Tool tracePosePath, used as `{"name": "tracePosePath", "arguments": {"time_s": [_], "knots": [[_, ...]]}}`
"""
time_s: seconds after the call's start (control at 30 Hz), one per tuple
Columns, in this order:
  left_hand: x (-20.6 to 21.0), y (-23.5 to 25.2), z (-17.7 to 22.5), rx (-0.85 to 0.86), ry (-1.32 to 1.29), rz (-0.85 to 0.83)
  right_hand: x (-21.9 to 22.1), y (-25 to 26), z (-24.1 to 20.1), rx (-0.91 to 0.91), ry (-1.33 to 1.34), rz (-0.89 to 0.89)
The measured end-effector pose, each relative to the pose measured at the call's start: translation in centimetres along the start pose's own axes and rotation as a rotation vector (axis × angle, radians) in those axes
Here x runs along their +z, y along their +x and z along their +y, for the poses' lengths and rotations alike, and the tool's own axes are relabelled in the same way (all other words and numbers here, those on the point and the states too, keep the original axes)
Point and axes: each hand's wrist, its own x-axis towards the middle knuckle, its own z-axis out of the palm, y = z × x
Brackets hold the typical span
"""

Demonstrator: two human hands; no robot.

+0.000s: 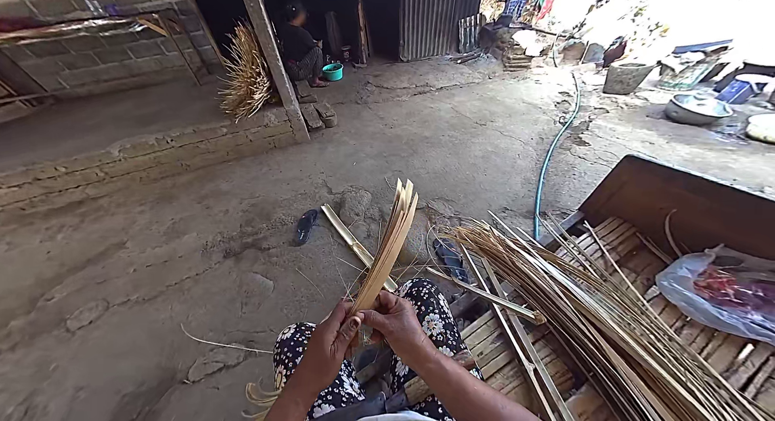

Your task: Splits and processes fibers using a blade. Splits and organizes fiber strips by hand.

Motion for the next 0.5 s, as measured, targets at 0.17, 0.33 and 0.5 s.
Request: {"name": "tracePosePath", "arguments": {"time_s": [0.17, 0.33, 0.5], "knots": [[-1.0, -0.7, -0.3, -0.084, -0.054, -0.124, -2.4, 0.1, -3.5, -0.183, -0.063, 0.236], [-1.2, -1.1, -0.6, -0.136, -0.118, -0.262, -9.7, 3.6, -9.4, -0.298, 0.084, 0.503], [-0.8, -0.8, -0.4, -0.125, -0.155, -0.282, -10.3, 3.3, -11.3, -0.301, -0.048, 0.314]]}}
